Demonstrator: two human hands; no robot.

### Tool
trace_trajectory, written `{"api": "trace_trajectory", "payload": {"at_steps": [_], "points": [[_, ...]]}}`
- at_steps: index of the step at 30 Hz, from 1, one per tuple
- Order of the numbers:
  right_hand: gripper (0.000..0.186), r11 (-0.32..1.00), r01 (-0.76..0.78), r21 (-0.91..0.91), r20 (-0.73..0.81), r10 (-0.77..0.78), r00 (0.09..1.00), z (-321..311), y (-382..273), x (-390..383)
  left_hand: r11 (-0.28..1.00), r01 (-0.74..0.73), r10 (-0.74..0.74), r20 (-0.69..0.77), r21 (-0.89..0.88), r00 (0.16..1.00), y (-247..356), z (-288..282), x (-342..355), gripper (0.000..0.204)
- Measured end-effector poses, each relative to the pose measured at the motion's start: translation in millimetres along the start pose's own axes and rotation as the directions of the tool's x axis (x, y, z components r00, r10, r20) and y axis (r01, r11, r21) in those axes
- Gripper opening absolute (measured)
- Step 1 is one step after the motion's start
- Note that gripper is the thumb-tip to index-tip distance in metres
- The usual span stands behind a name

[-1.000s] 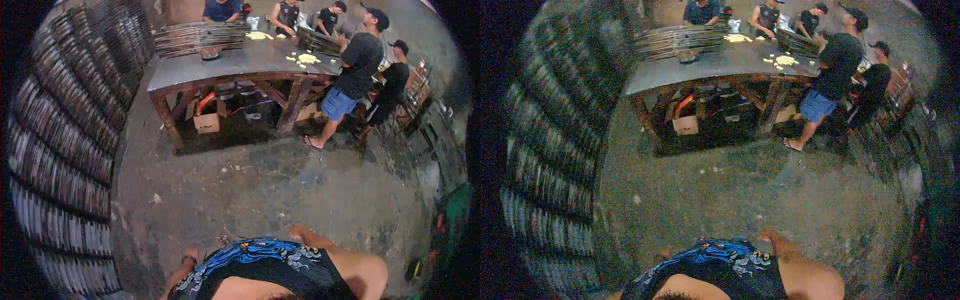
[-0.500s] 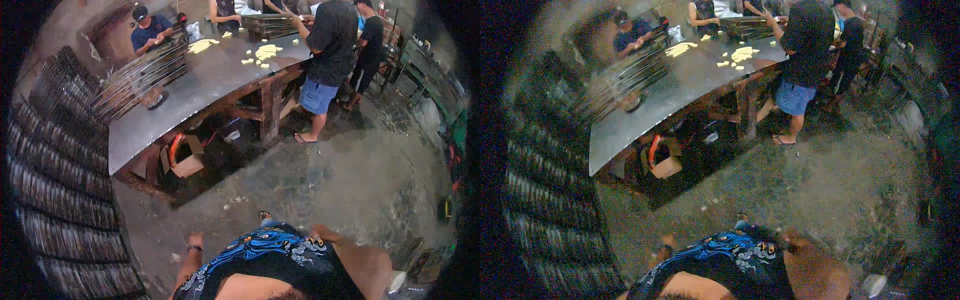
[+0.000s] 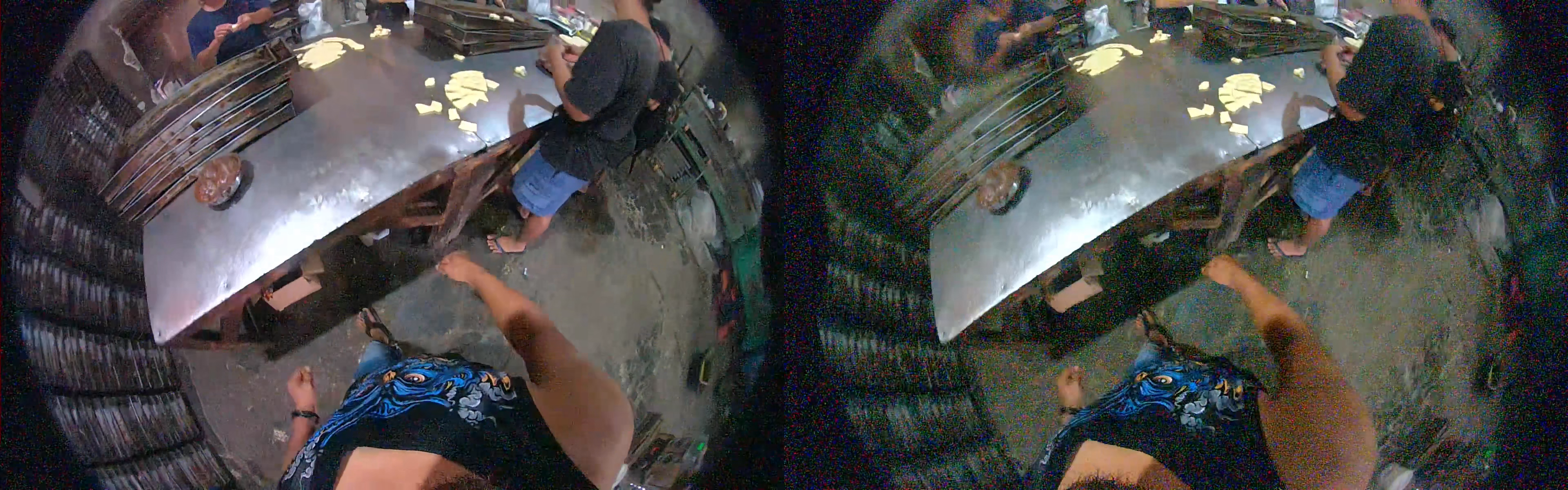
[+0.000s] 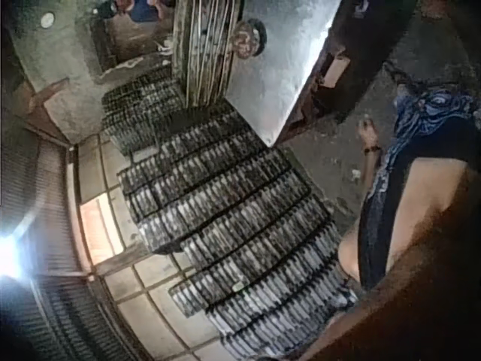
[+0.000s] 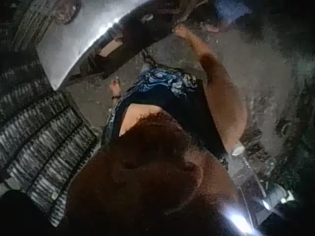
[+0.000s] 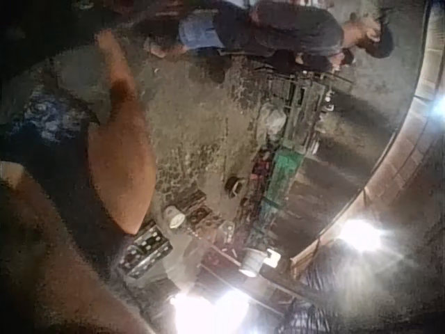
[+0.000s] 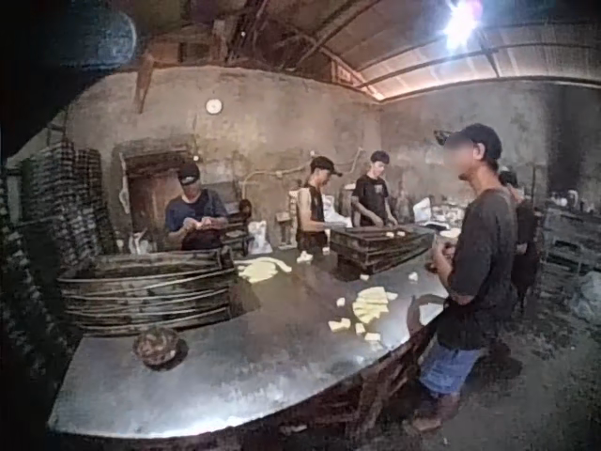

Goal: The person fills pieces of dough with chocolate paste, folds and rolls them into dough balls by hand, and carries a baking tray loaded with shaped dough to place it onto another tray.

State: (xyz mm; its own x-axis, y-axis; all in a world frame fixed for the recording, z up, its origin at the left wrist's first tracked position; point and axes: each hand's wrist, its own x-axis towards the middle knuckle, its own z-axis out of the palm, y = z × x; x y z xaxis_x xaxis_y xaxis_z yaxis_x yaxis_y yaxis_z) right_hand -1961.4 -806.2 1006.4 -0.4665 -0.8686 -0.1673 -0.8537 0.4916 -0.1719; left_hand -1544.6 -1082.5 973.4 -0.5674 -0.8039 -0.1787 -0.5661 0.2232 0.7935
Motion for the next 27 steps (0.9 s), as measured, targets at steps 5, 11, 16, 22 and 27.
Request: {"api": "trace_trajectory", "payload": {"at_steps": [5,11,16,22,27], "points": [[0.017,-0.106,-0.436,0.894,0.448,0.176,0.877,-75.1,37.5,65.9,0.842,-0.499,0.497,-0.069,-0.205,0.865,197.3,16.4,152.8,0.027],[0.018,0.736,-0.227,0.638,-0.213,0.452,0.867,-147.9,139.5,84.8,0.8,-0.456,0.587,0.356,-0.39,0.727,362.1,99.0,293.8,0.026],[0.025,0.771,-0.43,0.47,-0.392,0.618,0.681,-182.1,237.3,112.7,0.779,-0.503,0.627,0.463,-0.374,0.626,470.3,181.5,365.5,0.03],[0.024,0.44,-0.627,0.643,-0.214,0.889,0.404,-195.9,350.4,167.4,0.852,-0.464,0.507,0.604,-0.242,0.615,546.1,295.0,430.8,0.035],[0.035,0.648,-0.625,0.435,-0.393,0.761,0.516,-218.1,391.2,200.8,0.672,-0.74,0.652,0.487,-0.016,0.582,613.6,386.0,479.3,0.033]]}}
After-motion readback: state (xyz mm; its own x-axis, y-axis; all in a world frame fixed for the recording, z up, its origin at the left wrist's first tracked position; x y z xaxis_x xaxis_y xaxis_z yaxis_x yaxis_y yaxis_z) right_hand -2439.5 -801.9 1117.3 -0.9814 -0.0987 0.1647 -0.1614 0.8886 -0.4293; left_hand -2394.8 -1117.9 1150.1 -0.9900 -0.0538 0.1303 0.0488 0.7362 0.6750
